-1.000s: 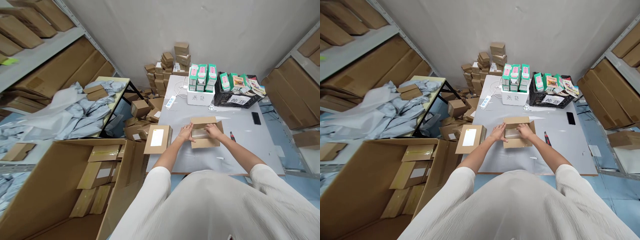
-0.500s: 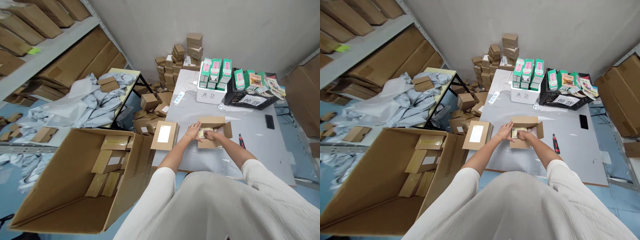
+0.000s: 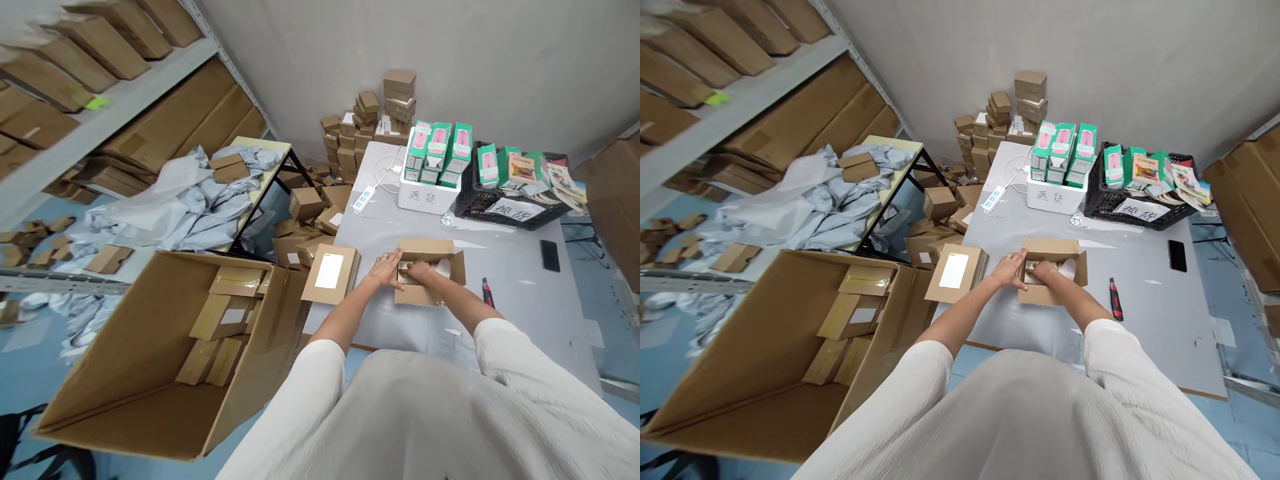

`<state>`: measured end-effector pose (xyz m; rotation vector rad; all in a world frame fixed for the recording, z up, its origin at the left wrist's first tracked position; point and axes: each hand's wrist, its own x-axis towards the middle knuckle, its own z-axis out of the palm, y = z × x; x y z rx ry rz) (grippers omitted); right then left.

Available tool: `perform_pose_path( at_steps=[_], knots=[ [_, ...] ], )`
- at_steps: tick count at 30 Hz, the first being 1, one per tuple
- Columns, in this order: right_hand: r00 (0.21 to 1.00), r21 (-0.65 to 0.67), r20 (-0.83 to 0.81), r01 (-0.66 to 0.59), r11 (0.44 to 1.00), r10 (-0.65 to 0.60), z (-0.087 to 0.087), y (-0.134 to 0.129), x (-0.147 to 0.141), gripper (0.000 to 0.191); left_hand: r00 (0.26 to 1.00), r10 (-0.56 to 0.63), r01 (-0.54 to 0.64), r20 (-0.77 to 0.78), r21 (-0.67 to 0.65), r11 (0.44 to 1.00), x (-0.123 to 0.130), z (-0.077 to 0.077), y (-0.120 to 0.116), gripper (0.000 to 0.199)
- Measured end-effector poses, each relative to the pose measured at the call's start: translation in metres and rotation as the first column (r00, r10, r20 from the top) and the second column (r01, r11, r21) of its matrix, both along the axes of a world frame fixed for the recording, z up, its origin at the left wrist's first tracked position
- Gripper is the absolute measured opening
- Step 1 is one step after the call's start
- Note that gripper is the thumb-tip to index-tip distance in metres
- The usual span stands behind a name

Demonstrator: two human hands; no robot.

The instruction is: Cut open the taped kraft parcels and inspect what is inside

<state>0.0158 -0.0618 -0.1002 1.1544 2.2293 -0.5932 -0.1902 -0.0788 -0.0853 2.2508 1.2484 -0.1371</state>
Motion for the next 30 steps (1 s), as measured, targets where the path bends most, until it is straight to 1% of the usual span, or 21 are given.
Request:
perform_pose_path(
  at_steps=[3,6,8,11,13,15,17,20,23,27,30],
  knots=[
    [0.995,0.0,0.042,-0.085,0.996,0.085,-0.003,0.005,-0.007,0.068,1.0,0.013,-0.013,-0.013,-0.004,1.0,-0.002,-0.002,0.0,0.161],
    [0.989,0.008,0.096,-0.112,0.994,0.111,-0.005,0.005,-0.01,0.056,0.999,0.021,-0.021,-0.03,-0.012,1.0,-0.004,-0.004,0.0,0.162],
    [0.988,0.016,0.105,-0.119,0.993,0.117,-0.006,0.003,-0.01,0.05,0.999,0.019,-0.02,-0.04,-0.014,1.0,-0.004,-0.004,0.0,0.162],
    [0.994,0.017,0.055,-0.101,0.995,0.099,-0.006,0.001,-0.01,0.053,0.999,0.006,-0.007,-0.048,-0.009,1.0,-0.002,-0.003,0.0,0.161],
    [0.995,-0.006,0.049,-0.09,0.996,0.09,-0.006,0.001,-0.011,0.055,0.999,-0.002,0.002,-0.048,-0.003,1.0,0.0,-0.001,-0.001,0.161],
    [0.99,-0.031,0.081,-0.115,0.993,0.117,-0.006,0.001,-0.013,0.056,0.999,-0.008,0.009,-0.046,0.0,1.0,0.002,0.001,-0.002,0.161],
    [0.98,-0.027,0.111,-0.162,0.986,0.164,-0.006,0.002,-0.016,0.056,0.999,-0.008,0.008,-0.043,0.0,1.0,0.002,0.002,-0.003,0.161],
    [0.974,0.028,0.103,-0.208,0.978,0.204,-0.008,0.002,-0.022,0.046,0.999,0.002,-0.002,-0.039,-0.002,1.0,0.002,0.003,-0.004,0.161],
    [0.973,0.108,0.036,-0.229,0.967,0.226,-0.009,0.002,-0.023,0.036,0.999,0.012,-0.012,-0.038,-0.009,1.0,0.002,0.002,-0.004,0.161],
    [0.943,0.22,-0.059,-0.307,0.926,0.327,-0.005,0.0,-0.01,0.031,0.999,0.017,-0.017,-0.04,-0.015,1.0,0.002,0.001,-0.002,0.162],
    [0.927,0.241,-0.104,-0.328,0.913,0.361,0.002,-0.002,0.002,0.031,0.999,0.02,-0.02,-0.035,-0.018,1.0,0.003,0.001,-0.002,0.163]
  ],
)
